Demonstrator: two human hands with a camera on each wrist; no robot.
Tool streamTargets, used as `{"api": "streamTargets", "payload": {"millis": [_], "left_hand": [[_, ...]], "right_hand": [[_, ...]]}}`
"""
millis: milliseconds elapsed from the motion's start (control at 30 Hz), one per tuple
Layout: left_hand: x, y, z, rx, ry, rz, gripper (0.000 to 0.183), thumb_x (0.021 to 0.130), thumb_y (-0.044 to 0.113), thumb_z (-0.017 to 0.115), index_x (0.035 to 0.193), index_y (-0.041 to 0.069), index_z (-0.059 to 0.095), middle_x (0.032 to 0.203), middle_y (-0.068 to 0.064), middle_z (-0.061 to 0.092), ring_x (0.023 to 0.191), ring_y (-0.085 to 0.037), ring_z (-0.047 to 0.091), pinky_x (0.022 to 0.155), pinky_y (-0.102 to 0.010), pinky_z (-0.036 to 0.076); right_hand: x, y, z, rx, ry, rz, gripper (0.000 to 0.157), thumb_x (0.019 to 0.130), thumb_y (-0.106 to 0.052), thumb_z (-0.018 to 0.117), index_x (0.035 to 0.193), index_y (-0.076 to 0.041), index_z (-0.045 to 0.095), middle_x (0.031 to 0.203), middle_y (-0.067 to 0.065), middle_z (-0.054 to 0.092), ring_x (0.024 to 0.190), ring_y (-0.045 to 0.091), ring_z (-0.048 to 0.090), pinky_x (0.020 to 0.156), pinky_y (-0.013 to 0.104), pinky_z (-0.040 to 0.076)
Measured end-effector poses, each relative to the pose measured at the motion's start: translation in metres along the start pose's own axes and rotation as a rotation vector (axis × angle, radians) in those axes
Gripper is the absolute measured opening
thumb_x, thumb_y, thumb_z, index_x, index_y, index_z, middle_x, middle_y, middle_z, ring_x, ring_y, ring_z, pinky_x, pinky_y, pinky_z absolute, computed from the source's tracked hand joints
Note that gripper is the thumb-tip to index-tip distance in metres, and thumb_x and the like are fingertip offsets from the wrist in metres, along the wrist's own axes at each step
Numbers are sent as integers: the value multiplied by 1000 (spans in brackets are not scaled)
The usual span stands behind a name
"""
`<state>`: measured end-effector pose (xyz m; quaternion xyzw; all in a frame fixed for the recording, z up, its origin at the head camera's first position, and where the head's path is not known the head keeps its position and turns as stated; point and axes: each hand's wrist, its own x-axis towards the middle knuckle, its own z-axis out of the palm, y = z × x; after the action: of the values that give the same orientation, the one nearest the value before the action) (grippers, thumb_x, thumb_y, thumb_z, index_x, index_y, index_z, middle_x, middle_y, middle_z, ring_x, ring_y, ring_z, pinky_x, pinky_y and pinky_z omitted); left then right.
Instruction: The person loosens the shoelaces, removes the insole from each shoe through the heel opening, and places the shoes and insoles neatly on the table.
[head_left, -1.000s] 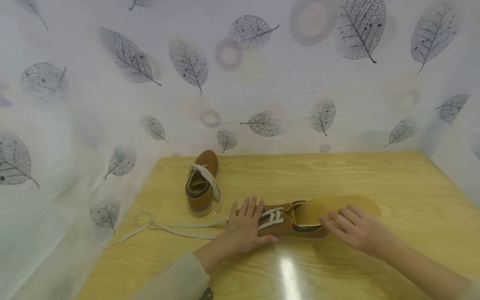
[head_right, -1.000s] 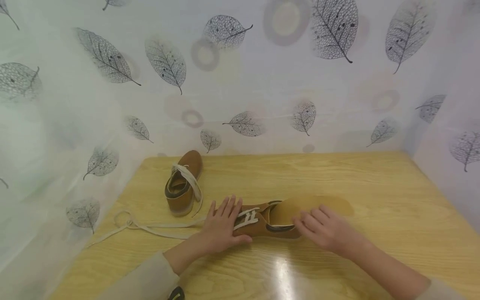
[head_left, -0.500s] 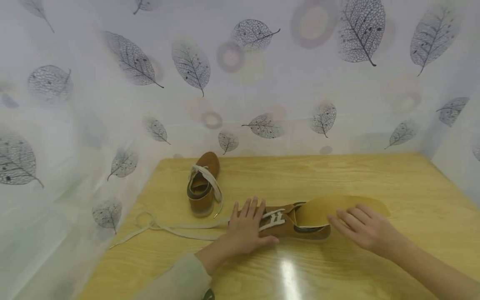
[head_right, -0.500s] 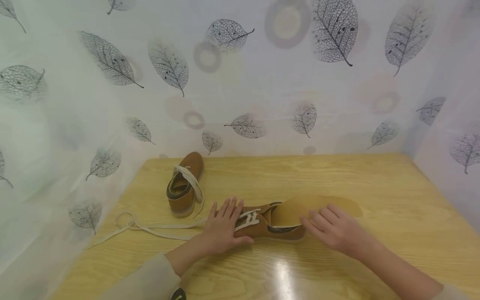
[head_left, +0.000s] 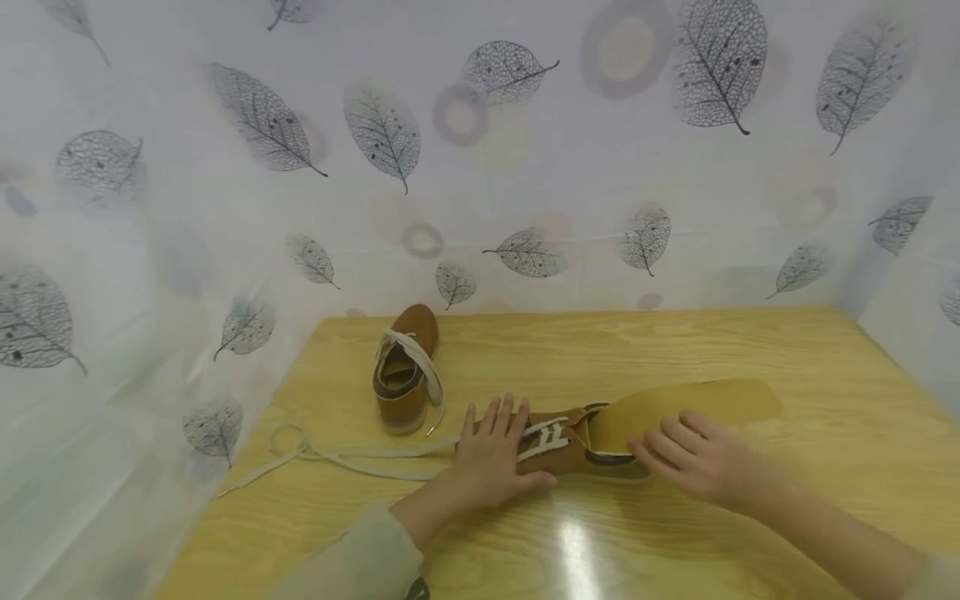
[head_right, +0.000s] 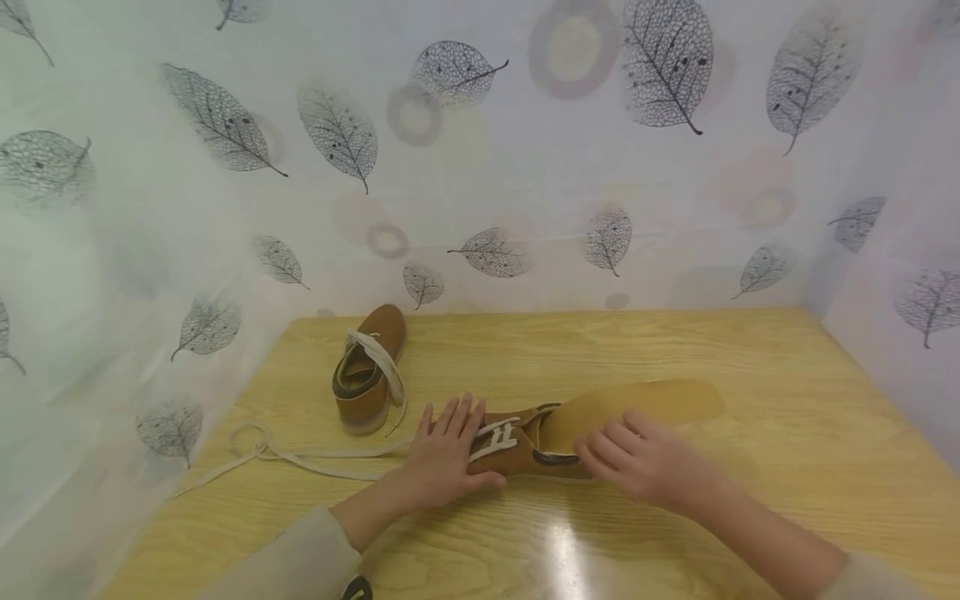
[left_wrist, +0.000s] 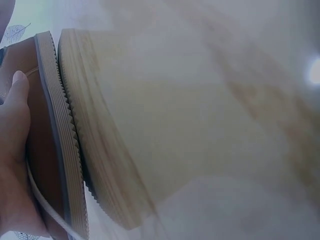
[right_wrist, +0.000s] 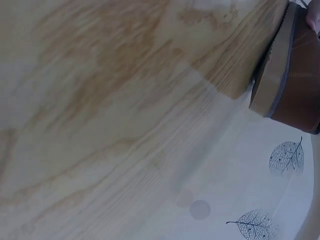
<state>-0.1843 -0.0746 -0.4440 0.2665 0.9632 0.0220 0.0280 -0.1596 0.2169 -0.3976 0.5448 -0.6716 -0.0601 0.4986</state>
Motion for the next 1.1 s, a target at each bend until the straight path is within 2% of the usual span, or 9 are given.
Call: {"api": "streamTargets", "payload": {"millis": [233, 467, 667, 1100], "left_hand": [[-1, 0, 1, -4, -8, -6, 107, 77, 84, 33, 153, 14, 5, 158, -14, 9, 145, -32, 10, 115, -59, 5], [-1, 1, 0, -23, 6, 0, 107, 77, 83, 34, 153, 14, 6, 158, -15, 10, 145, -32, 11, 115, -60, 6], [-1, 0, 0, -14, 10, 1, 107, 77, 83, 34, 153, 13, 6, 158, -15, 10, 145, -33, 11, 115, -60, 5], [0, 0, 1, 1, 19, 3, 107, 77, 84, 31, 153, 14, 5, 158, -15, 10, 145, -32, 12, 115, -60, 7]], "right_hand": [[1, -3, 4, 7, 36, 5, 32, 98, 4, 40, 87, -3, 69, 76, 6, 63, 62, 19, 54, 49, 31, 48], [-6, -1, 0, 9, 19, 10, 33, 97, 9, 37, 88, -2, 67, 79, 7, 63, 64, 21, 55, 50, 33, 51], [-7, 3, -1, 17, 46, 17, 33, 96, 10, 38, 86, -1, 68, 77, 8, 63, 63, 22, 56, 50, 34, 52], [-17, 13, -11, 2, 75, 57, 30, 98, 5, 39, 87, 1, 67, 75, 12, 63, 60, 24, 55, 48, 34, 48]]}}
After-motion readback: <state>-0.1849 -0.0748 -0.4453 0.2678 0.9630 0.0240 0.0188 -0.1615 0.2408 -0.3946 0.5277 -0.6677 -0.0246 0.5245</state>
